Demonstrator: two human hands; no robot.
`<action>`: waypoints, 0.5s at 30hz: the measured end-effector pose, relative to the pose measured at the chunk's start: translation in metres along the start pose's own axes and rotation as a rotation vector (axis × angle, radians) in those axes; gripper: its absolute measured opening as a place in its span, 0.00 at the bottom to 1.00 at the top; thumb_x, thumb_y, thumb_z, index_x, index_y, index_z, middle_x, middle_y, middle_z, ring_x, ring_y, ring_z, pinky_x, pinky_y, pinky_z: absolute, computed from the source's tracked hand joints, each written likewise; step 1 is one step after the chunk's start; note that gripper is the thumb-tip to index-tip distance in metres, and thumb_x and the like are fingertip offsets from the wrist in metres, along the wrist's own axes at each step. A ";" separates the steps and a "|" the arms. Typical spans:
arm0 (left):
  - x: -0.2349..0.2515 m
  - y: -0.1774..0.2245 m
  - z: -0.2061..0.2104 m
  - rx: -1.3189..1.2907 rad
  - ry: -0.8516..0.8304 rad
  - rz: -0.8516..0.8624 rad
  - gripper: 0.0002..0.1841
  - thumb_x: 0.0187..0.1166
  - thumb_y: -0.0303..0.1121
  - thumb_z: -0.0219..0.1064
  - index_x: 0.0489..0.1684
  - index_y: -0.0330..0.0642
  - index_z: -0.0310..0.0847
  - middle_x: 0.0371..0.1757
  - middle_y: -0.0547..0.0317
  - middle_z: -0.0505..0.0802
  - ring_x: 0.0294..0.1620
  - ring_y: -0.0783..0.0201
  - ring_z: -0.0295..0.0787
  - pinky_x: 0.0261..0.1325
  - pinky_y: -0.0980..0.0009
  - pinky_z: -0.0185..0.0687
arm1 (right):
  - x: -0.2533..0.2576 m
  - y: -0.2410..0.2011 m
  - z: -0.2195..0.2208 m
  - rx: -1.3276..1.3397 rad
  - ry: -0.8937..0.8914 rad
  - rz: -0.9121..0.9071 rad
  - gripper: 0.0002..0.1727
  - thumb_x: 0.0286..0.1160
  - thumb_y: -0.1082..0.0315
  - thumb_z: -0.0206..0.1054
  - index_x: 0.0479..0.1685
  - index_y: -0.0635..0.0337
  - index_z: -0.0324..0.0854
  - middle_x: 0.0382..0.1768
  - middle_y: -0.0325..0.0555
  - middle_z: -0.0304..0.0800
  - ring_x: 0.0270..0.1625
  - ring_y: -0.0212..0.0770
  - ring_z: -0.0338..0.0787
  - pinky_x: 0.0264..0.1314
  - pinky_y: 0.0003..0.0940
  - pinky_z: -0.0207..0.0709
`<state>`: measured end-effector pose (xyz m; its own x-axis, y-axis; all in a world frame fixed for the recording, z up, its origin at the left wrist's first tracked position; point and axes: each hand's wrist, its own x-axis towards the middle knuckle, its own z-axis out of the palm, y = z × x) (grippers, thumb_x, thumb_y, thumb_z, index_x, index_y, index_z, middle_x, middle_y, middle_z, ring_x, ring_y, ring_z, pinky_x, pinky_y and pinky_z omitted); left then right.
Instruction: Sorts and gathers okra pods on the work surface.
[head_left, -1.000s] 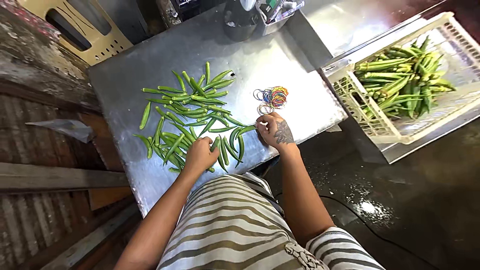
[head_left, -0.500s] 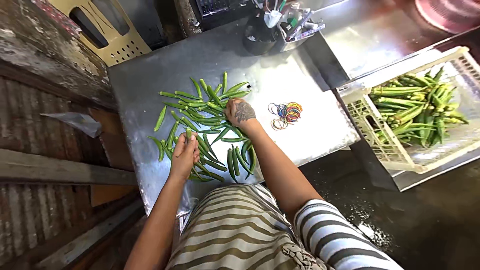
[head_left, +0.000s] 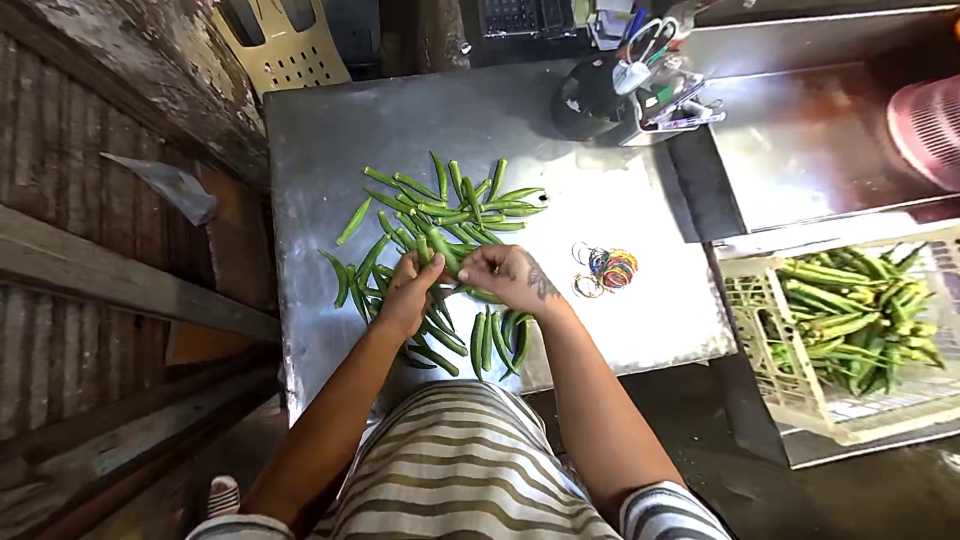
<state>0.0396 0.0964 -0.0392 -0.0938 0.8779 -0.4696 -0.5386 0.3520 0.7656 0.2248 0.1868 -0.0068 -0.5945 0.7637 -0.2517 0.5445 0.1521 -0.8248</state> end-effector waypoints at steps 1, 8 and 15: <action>0.002 0.003 -0.001 -0.044 0.009 -0.006 0.18 0.92 0.40 0.55 0.73 0.44 0.67 0.48 0.51 0.88 0.42 0.57 0.90 0.49 0.59 0.90 | 0.002 -0.002 0.004 0.025 -0.034 -0.006 0.14 0.76 0.54 0.75 0.45 0.56 0.91 0.29 0.38 0.90 0.30 0.33 0.86 0.39 0.38 0.83; 0.010 0.020 -0.024 -0.223 0.023 -0.008 0.20 0.95 0.51 0.43 0.41 0.49 0.72 0.22 0.65 0.71 0.13 0.70 0.65 0.17 0.77 0.69 | 0.103 0.011 0.038 -0.438 0.351 0.086 0.18 0.76 0.49 0.70 0.58 0.45 0.91 0.58 0.55 0.87 0.67 0.59 0.82 0.69 0.59 0.76; -0.007 0.037 -0.056 -0.167 0.139 -0.039 0.23 0.96 0.48 0.41 0.61 0.41 0.77 0.43 0.47 0.91 0.38 0.54 0.92 0.44 0.56 0.92 | 0.137 0.004 0.066 -0.832 0.407 -0.011 0.12 0.68 0.59 0.67 0.45 0.48 0.92 0.57 0.49 0.87 0.67 0.57 0.80 0.59 0.56 0.75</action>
<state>-0.0269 0.0853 -0.0321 -0.1778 0.8075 -0.5625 -0.6742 0.3164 0.6673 0.1064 0.2505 -0.0786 -0.4342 0.8971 0.0816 0.8832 0.4418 -0.1577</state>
